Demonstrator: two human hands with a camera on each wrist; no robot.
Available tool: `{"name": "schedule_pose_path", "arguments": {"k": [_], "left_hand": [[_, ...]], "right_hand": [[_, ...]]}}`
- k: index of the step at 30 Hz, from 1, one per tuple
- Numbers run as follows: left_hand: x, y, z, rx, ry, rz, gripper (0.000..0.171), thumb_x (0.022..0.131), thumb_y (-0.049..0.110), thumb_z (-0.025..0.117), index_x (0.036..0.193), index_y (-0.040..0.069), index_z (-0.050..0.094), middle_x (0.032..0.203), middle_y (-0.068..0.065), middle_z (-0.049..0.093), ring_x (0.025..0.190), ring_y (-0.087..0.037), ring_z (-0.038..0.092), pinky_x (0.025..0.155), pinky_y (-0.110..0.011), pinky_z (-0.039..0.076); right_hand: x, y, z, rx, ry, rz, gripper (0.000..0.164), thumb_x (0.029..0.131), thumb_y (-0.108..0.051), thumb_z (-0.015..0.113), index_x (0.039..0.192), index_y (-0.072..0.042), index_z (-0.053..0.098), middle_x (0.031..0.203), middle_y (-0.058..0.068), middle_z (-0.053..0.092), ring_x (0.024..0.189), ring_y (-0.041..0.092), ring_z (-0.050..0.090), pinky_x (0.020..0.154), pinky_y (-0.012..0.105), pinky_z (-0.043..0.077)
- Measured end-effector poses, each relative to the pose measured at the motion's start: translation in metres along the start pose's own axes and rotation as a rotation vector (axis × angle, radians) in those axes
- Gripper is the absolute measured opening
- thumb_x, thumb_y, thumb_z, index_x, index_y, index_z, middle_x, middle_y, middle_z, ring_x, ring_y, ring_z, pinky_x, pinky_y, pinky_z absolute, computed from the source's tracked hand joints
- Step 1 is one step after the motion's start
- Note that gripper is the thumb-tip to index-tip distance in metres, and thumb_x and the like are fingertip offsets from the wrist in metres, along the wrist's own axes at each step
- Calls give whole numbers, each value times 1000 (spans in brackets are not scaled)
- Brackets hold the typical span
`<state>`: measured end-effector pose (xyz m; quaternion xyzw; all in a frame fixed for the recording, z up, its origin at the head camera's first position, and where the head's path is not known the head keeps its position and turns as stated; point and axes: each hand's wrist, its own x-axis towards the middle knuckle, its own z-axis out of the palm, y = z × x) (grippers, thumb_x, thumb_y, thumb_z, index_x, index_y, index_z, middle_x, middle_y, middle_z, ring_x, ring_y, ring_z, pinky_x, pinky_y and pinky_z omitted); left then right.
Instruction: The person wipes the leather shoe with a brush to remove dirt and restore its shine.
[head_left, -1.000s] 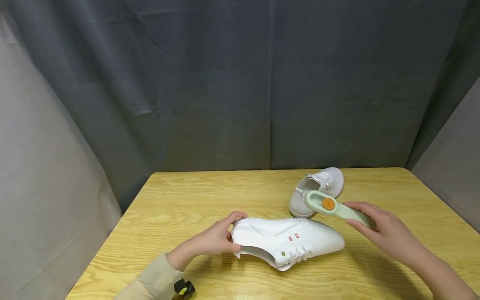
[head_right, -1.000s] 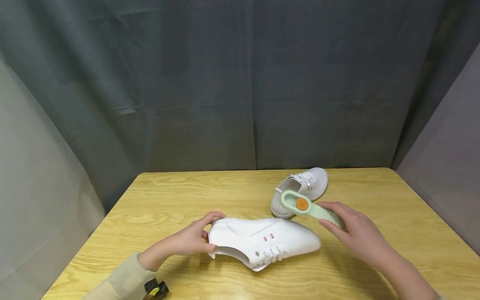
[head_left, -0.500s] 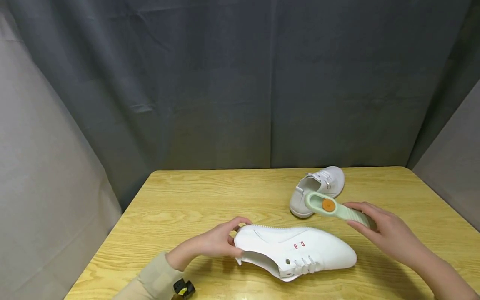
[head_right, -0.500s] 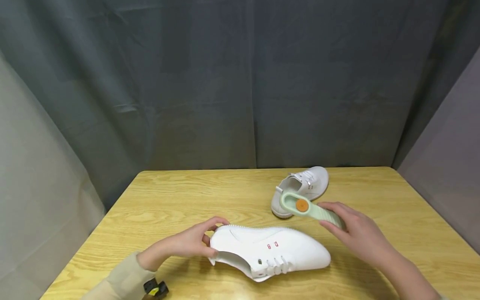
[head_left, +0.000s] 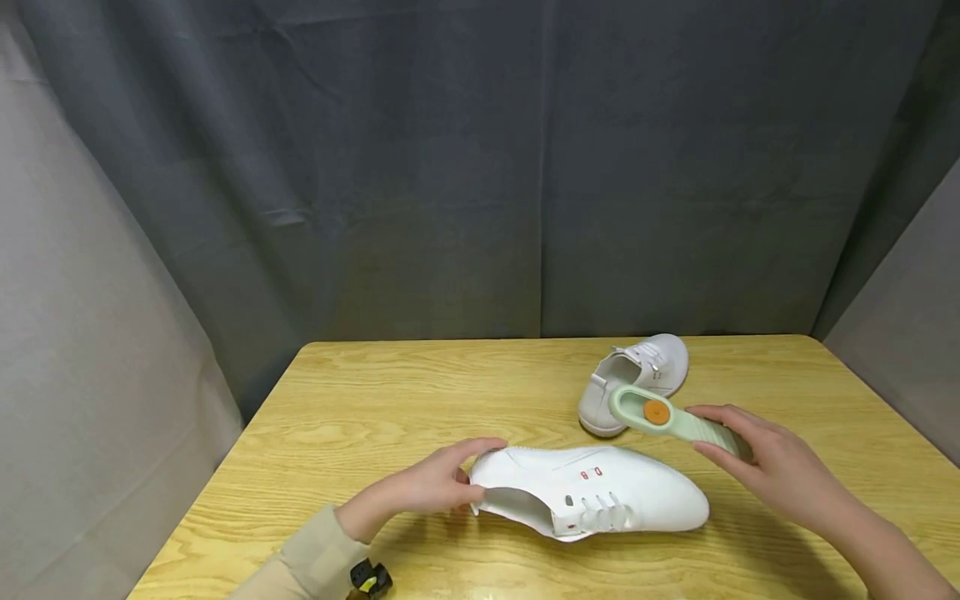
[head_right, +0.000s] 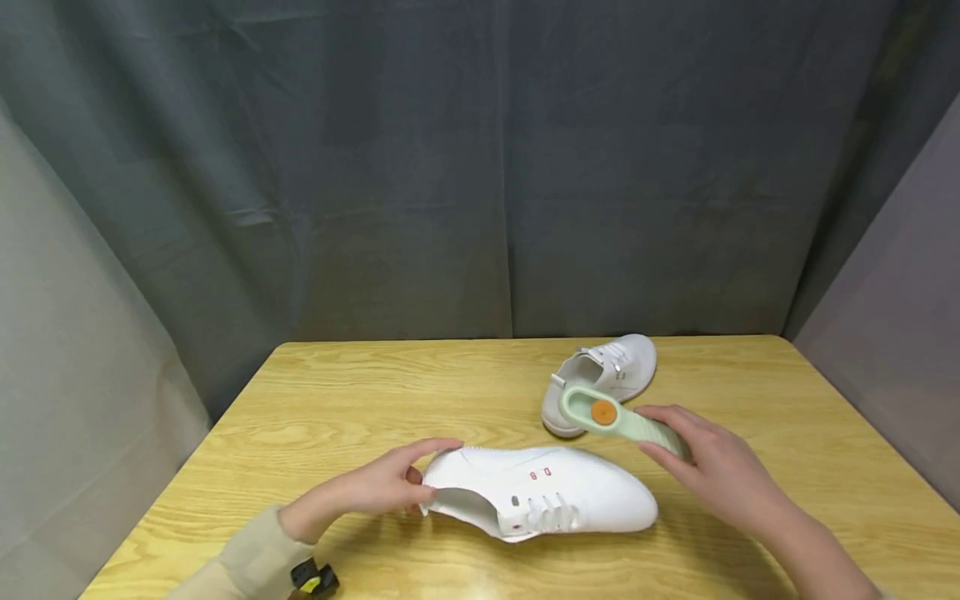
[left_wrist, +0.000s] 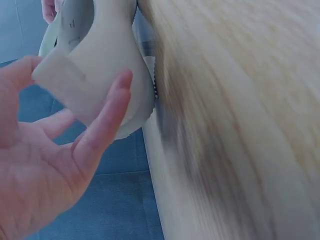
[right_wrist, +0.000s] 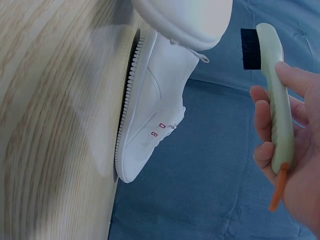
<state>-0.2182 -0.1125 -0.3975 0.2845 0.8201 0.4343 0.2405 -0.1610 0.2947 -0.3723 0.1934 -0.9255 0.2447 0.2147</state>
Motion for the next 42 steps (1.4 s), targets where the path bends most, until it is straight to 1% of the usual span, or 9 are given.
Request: {"name": "schedule_pose_path", "arguments": {"k": [3, 5, 8, 9, 12, 18, 29, 35, 42], "left_hand": [[1, 0, 0, 38, 33, 52, 59, 89, 2, 63, 142, 20, 47, 142, -10, 41, 68, -13, 56, 55, -24, 47], [3, -1, -1, 68, 61, 69, 56, 88, 2, 63, 139, 20, 51, 138, -7, 47, 73, -12, 58, 60, -24, 49], [5, -2, -2, 66, 63, 55, 48, 90, 5, 60, 135, 17, 54, 113, -7, 64, 74, -19, 65, 60, -27, 50], [6, -2, -2, 50, 57, 38, 46, 90, 5, 59, 135, 17, 55, 102, -7, 67, 70, -22, 66, 56, -28, 50], [7, -3, -2, 0, 34, 4, 40, 95, 10, 57, 135, 15, 56, 77, -9, 68, 63, -28, 67, 50, -31, 49], [7, -3, -4, -9, 29, 21, 37, 98, 14, 58, 134, 17, 56, 84, -5, 67, 64, -27, 67, 51, -33, 51], [15, -5, -7, 71, 65, 38, 30, 98, 13, 57, 127, 18, 57, 97, -1, 62, 69, -23, 67, 54, -36, 52], [18, -6, -10, 107, 63, 48, 29, 99, 12, 56, 127, 18, 56, 112, -1, 59, 71, -23, 67, 58, -36, 54], [17, -8, -12, 240, 94, 101, 30, 98, 18, 60, 128, 19, 56, 115, -3, 60, 76, -14, 62, 61, -27, 50]], "right_hand": [[0, 0, 0, 1, -3, -2, 39, 85, -14, 76, 121, -16, 62, 101, -5, 63, 73, 3, 47, 57, 26, 39], [0, 1, -1, 1, -3, -2, 39, 85, -14, 76, 122, -16, 62, 101, -5, 63, 73, 3, 47, 57, 26, 39], [0, 1, -1, -7, 0, 0, 39, 85, -15, 76, 122, -17, 62, 102, -5, 64, 74, 3, 48, 58, 26, 40], [0, 1, -1, -8, -1, 1, 39, 85, -15, 76, 122, -17, 62, 103, -4, 64, 75, 3, 49, 59, 26, 40], [0, 1, -1, -17, 0, 3, 39, 85, -16, 76, 122, -16, 63, 106, -3, 65, 77, 3, 51, 60, 27, 42], [0, 2, -2, -24, 1, 0, 40, 85, -16, 76, 122, -16, 62, 105, -4, 64, 77, 3, 50, 60, 27, 42], [-2, 2, -2, -25, 19, -12, 40, 84, -15, 77, 121, -17, 63, 107, -2, 66, 83, 4, 54, 63, 28, 44], [-2, 2, -2, -17, 11, -1, 40, 84, -15, 77, 122, -17, 63, 108, -2, 66, 81, 4, 53, 61, 27, 44], [-3, 2, -2, -26, 19, -4, 39, 84, -15, 77, 121, -16, 63, 108, 1, 67, 81, 4, 54, 61, 28, 44]]}}
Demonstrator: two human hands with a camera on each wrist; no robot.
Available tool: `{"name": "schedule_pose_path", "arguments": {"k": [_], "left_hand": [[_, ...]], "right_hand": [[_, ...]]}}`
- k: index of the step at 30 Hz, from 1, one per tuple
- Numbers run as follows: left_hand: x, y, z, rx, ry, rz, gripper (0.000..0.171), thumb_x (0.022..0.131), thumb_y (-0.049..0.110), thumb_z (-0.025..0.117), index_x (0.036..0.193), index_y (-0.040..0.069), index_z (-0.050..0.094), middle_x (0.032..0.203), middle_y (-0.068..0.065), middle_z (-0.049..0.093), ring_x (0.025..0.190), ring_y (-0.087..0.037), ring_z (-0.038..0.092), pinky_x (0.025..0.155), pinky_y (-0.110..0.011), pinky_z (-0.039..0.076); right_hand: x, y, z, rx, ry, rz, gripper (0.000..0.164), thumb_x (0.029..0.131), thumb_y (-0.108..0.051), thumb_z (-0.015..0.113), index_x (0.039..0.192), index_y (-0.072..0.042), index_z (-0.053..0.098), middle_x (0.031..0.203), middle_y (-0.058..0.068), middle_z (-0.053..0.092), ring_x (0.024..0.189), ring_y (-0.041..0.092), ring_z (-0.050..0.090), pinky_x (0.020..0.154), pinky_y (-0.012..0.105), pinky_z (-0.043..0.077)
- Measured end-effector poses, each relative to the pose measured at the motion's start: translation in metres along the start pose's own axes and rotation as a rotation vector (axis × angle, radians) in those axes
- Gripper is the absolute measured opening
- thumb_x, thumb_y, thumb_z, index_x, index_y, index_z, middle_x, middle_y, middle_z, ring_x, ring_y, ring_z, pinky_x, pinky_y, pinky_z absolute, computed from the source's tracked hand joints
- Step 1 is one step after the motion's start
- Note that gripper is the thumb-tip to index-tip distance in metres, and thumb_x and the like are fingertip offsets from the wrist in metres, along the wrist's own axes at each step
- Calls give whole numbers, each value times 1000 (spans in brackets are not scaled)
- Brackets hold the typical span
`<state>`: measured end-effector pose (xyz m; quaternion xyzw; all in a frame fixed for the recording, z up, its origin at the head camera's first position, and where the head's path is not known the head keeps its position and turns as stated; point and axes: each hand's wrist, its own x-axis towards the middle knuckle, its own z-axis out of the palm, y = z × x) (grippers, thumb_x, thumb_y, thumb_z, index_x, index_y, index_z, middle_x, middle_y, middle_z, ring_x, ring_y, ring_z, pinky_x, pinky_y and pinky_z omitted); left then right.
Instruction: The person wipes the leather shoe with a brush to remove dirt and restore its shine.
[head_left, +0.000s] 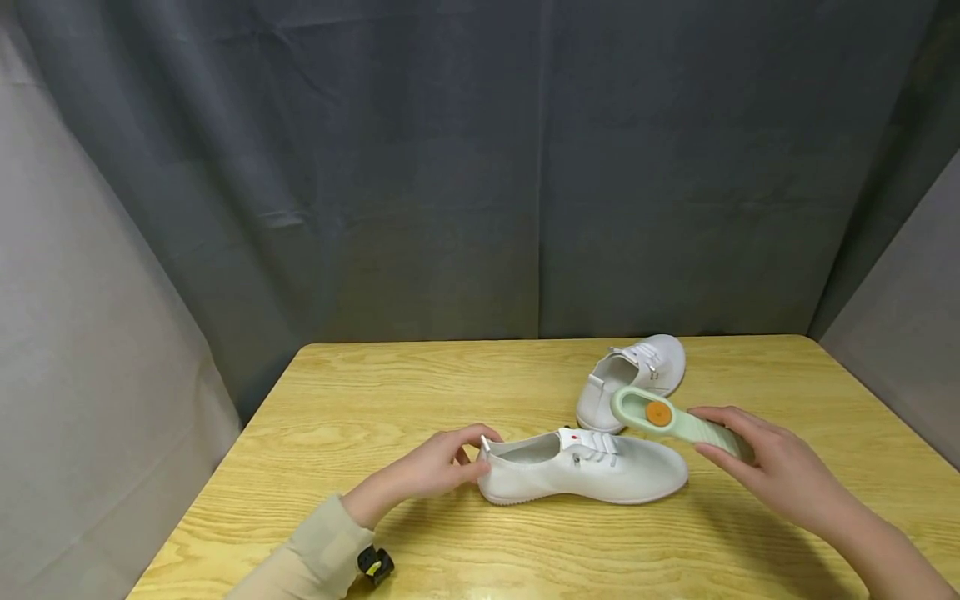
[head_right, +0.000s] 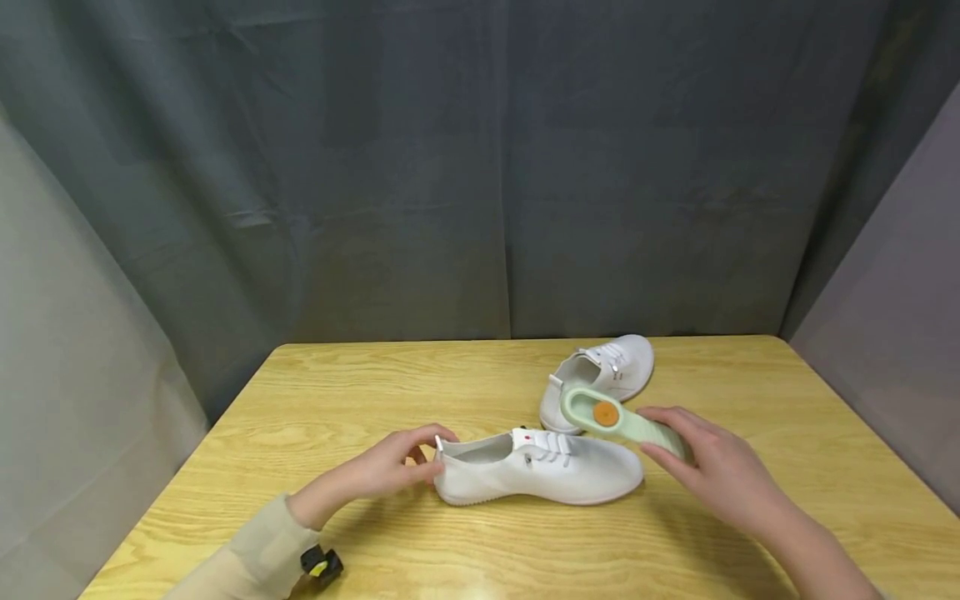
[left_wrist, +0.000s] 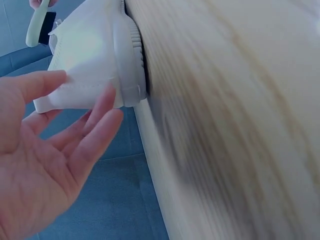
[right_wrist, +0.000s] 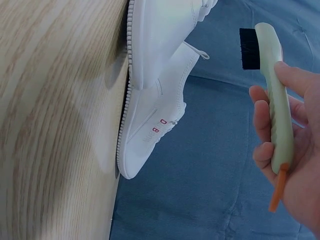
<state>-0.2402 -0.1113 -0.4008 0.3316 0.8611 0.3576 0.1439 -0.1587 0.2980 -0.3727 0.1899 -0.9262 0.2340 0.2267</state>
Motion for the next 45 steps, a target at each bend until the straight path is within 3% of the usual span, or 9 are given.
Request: {"name": "schedule_pose_path", "arguments": {"k": [4, 10, 14, 19, 24, 37, 45], "left_hand": [[-1, -1, -1, 48, 28, 28, 30, 97, 22, 63, 126, 20, 57, 117, 1, 61, 93, -13, 59, 76, -31, 50], [3, -2, 0, -71, 36, 67, 27, 96, 13, 63, 122, 14, 57, 124, -1, 57, 113, -22, 57, 87, -32, 50], [6, -4, 3, -141, 45, 93, 24, 92, -1, 64, 113, 7, 55, 120, -8, 57, 112, -24, 58, 85, -27, 51], [8, -3, 3, -149, 57, 137, 25, 88, -9, 64, 103, 6, 53, 114, -11, 57, 108, -26, 61, 83, -26, 52], [9, -3, 3, -114, 60, 167, 24, 88, -9, 65, 98, 8, 51, 108, -8, 57, 105, -27, 64, 82, -25, 52], [11, -5, 1, -35, 43, 122, 17, 89, -5, 66, 94, 10, 59, 109, -5, 62, 102, -22, 65, 83, -24, 50], [7, -1, -2, -54, 81, 145, 17, 88, -5, 67, 93, 9, 59, 108, -7, 63, 101, -24, 65, 83, -23, 51]], "right_hand": [[0, 0, 0, -5, 9, -8, 39, 84, -15, 77, 120, -16, 63, 109, 1, 67, 83, 4, 55, 62, 27, 44], [-1, 1, 0, -3, 10, -8, 40, 84, -15, 77, 121, -16, 63, 108, 0, 67, 83, 4, 55, 62, 27, 45], [-2, 1, 0, -4, 17, -17, 40, 83, -14, 77, 121, -16, 63, 107, 0, 67, 82, 3, 54, 62, 27, 44], [-2, 2, -1, -2, 23, -21, 40, 83, -13, 78, 120, -16, 63, 106, 0, 66, 80, 3, 53, 61, 26, 43], [-2, 2, -1, -2, 21, -21, 40, 83, -14, 78, 121, -15, 63, 106, -1, 66, 81, 3, 54, 62, 26, 44], [-4, 4, -6, 4, 28, 7, 40, 83, -13, 78, 120, -13, 63, 103, 2, 66, 76, 3, 49, 58, 26, 41], [-7, 12, -13, 9, 42, 94, 41, 84, -15, 77, 122, -11, 63, 108, 11, 66, 80, 0, 50, 59, 24, 40]]}}
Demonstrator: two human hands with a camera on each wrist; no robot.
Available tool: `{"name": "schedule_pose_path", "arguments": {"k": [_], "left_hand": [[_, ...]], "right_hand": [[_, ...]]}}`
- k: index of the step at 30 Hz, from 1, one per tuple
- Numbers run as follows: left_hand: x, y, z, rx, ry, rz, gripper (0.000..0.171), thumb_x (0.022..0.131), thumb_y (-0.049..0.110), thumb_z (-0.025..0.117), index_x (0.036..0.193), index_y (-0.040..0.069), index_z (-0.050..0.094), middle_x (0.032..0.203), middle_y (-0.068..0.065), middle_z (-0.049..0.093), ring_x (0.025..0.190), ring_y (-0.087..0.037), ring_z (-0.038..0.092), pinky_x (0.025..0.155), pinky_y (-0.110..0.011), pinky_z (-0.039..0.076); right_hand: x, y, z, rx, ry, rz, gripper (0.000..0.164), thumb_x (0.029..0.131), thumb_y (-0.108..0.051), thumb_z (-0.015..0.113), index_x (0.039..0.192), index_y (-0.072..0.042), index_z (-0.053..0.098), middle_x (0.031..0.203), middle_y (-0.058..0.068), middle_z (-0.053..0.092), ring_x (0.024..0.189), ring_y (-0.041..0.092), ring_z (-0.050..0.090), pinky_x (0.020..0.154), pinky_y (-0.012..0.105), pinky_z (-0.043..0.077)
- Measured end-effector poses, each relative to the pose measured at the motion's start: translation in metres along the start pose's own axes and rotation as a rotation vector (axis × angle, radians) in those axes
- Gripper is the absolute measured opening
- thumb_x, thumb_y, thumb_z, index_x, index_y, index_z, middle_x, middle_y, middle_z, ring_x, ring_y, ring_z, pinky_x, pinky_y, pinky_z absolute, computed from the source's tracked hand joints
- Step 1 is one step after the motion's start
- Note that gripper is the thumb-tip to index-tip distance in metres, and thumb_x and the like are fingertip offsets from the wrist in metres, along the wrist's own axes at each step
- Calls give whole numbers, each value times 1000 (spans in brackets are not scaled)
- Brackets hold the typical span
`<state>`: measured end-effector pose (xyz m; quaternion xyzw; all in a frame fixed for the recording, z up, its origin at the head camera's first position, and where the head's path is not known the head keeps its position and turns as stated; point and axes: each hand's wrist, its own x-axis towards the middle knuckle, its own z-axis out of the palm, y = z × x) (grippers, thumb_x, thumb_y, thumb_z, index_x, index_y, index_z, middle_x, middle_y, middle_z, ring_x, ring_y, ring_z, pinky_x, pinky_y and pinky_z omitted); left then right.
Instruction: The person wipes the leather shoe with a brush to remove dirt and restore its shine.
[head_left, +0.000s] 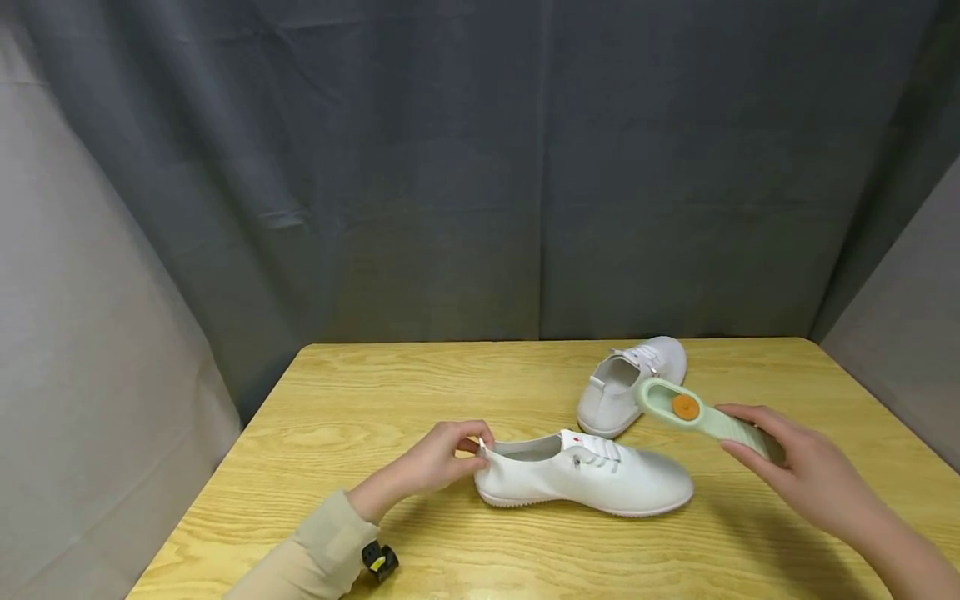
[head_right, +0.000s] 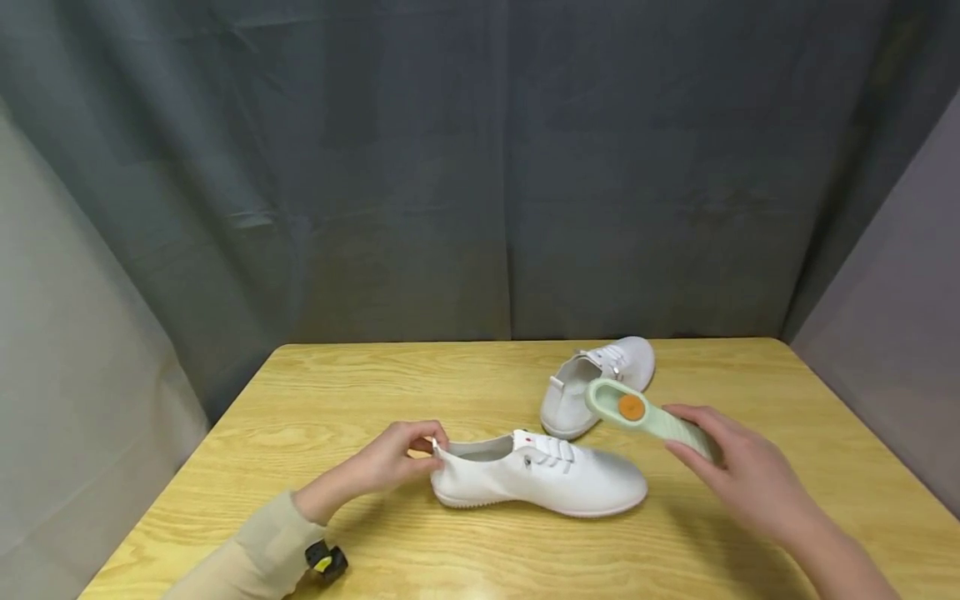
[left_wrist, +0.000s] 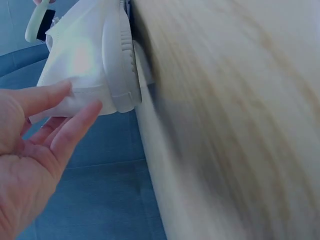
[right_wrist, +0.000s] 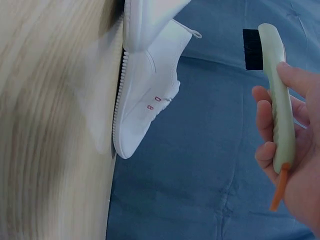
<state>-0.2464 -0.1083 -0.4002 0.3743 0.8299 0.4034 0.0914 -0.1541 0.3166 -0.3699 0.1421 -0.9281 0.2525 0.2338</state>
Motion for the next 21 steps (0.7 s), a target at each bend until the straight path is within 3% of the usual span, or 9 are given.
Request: {"name": "schedule_pose_path", "arguments": {"k": [2, 8, 12, 17, 21], "left_hand": [[-1, 3, -1, -7, 11, 20, 17, 88, -6, 67, 92, 9, 59, 107, -8, 63, 100, -24, 66, 83, -23, 51], [-3, 10, -7, -33, 57, 23, 16, 88, -5, 68, 91, 8, 59, 102, -6, 63, 98, -24, 66, 82, -28, 52], [-6, 16, -14, -61, 107, -2, 14, 88, -3, 68, 91, 8, 60, 104, -7, 63, 98, -26, 66, 78, -29, 54], [-10, 23, -28, -89, 192, -14, 14, 88, -5, 67, 95, 6, 61, 108, -11, 63, 98, -30, 66, 72, -30, 55], [-11, 25, -38, -97, 276, -37, 14, 88, -5, 66, 95, 5, 61, 110, -13, 62, 97, -31, 66, 70, -30, 56]], "right_hand": [[0, 2, -3, 0, 26, -1, 41, 83, -14, 78, 122, -12, 63, 107, 8, 66, 82, -3, 50, 62, 19, 39], [1, 3, -8, 29, 120, -29, 44, 82, -10, 79, 122, -10, 63, 108, -22, 54, 89, -14, 45, 67, 7, 35], [2, 1, -11, 33, 142, -27, 42, 82, -9, 78, 121, -7, 63, 108, -22, 53, 87, -14, 44, 65, 6, 35], [1, 1, -12, 51, 198, -41, 43, 81, -5, 78, 121, -6, 64, 111, -36, 46, 88, -15, 43, 65, 7, 35], [3, 1, -11, 64, 230, -68, 44, 80, -2, 78, 121, -6, 64, 111, -37, 47, 88, -13, 44, 67, 7, 35]]}}
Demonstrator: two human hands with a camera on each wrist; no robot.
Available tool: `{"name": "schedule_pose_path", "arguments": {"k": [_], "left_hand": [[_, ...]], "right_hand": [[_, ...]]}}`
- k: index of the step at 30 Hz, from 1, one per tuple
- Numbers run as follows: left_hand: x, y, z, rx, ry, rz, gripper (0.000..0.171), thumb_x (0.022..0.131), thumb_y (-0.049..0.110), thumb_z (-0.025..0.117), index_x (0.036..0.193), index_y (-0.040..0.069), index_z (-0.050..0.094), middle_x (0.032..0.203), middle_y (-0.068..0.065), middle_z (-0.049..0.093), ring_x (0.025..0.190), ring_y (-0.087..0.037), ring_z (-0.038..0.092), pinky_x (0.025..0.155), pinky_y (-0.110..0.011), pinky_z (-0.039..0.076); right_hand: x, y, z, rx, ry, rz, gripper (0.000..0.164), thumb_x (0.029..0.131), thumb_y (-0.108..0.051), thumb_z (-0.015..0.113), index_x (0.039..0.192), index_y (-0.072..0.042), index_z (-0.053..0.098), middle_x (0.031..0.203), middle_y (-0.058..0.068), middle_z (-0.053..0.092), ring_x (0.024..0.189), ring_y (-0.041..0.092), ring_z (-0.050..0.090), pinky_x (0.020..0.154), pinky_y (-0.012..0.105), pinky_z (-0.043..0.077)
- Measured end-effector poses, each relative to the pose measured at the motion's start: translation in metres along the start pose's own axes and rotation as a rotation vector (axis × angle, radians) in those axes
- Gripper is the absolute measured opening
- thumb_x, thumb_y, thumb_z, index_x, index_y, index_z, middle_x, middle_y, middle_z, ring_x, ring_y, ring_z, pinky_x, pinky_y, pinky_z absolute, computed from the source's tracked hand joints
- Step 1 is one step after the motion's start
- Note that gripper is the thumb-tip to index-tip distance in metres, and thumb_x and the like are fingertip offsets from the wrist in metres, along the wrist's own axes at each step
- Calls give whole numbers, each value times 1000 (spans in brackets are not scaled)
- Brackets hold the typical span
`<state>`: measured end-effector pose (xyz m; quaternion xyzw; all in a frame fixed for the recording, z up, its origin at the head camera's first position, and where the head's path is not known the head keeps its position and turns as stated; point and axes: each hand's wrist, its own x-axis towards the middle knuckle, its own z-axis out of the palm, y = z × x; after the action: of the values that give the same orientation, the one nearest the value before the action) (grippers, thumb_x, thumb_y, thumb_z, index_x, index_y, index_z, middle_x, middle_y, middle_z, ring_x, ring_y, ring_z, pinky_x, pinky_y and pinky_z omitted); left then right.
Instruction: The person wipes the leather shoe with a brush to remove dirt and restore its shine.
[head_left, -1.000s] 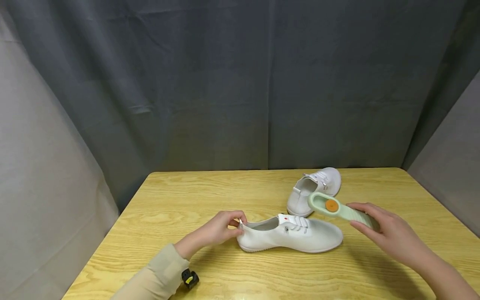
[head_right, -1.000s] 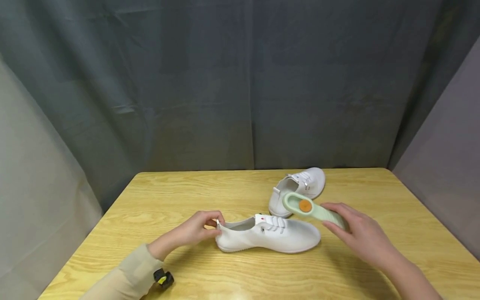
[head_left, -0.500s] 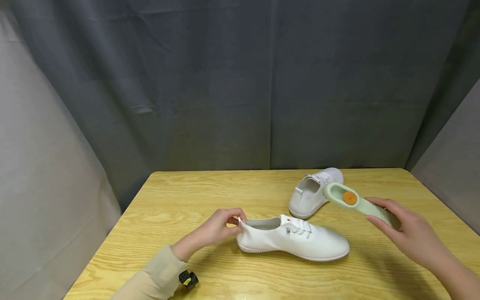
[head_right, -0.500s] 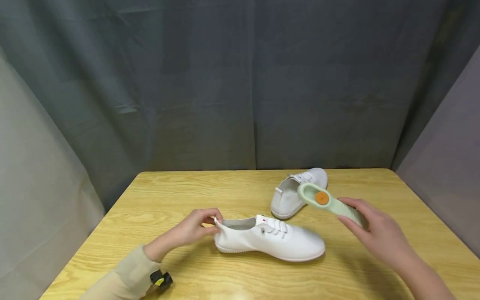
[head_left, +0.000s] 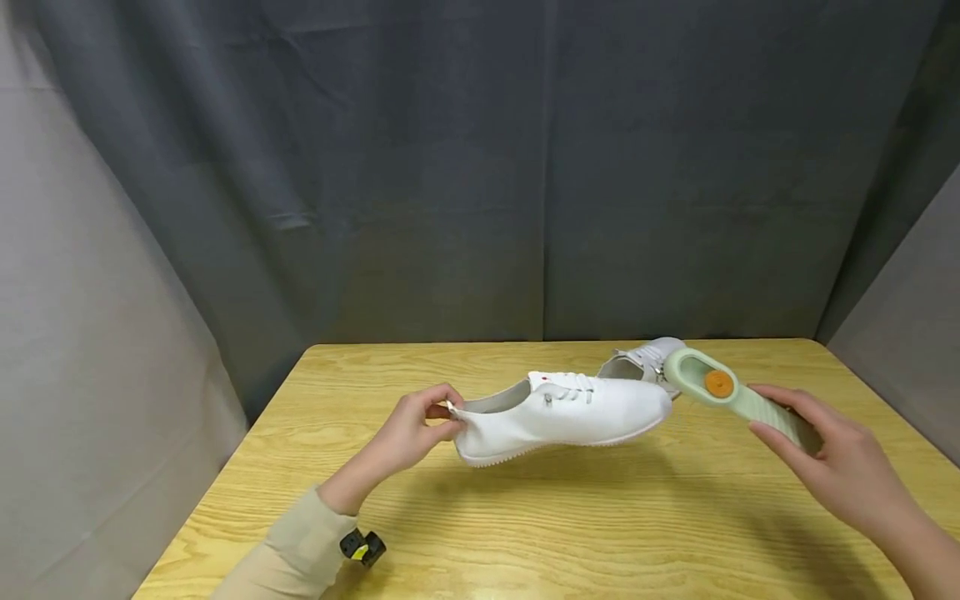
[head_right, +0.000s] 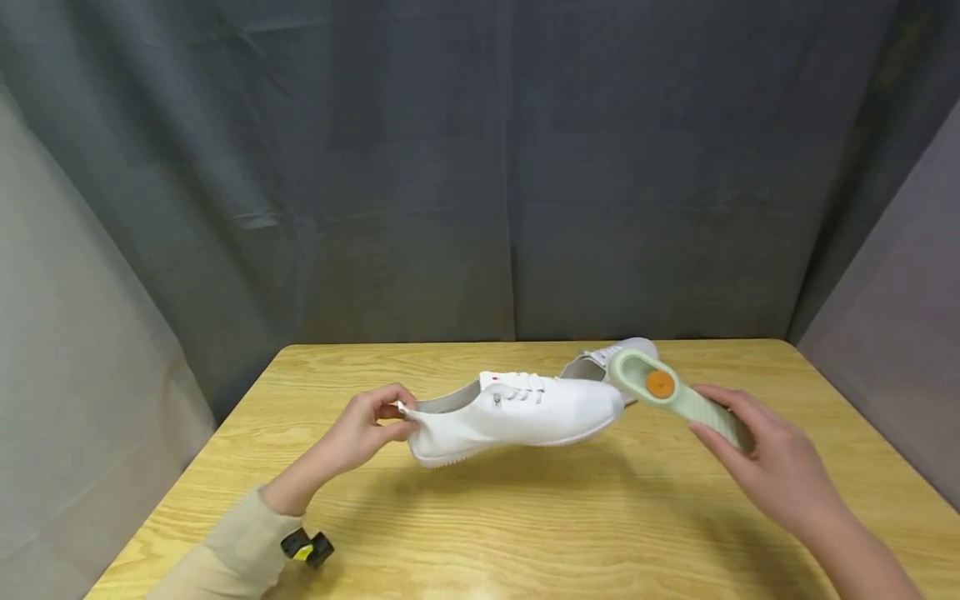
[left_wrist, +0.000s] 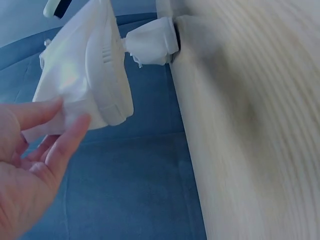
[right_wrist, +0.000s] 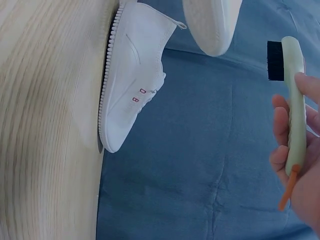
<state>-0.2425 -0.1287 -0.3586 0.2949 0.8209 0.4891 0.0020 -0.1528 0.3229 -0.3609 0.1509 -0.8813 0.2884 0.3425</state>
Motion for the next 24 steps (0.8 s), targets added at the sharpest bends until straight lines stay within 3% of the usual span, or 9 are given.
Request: {"name": "schedule_pose_path", "arguments": {"k": [10, 17, 24], "left_hand": [[9, -5, -6, -27, 171, -49, 17, 84, -9, 68, 93, 3, 60, 106, -15, 61, 93, -29, 67, 66, -32, 55], [14, -14, -5, 0, 238, -75, 20, 82, -12, 69, 91, 4, 61, 103, -14, 62, 90, -29, 68, 64, -31, 55], [21, -22, 1, 81, 285, -46, 19, 82, -12, 69, 90, 3, 60, 100, -15, 62, 87, -30, 68, 66, -31, 55]], "right_hand": [[5, -5, 9, 9, -53, -42, 45, 79, -2, 78, 121, -10, 65, 109, -28, 53, 86, -9, 48, 67, 7, 37], [3, -6, 19, 33, -84, -61, 47, 78, -1, 79, 121, -13, 65, 104, -18, 60, 81, -3, 50, 66, 10, 38], [4, -7, 23, 13, -120, -71, 44, 80, -4, 79, 120, -13, 64, 101, -14, 59, 77, 1, 48, 62, 14, 36]]}}
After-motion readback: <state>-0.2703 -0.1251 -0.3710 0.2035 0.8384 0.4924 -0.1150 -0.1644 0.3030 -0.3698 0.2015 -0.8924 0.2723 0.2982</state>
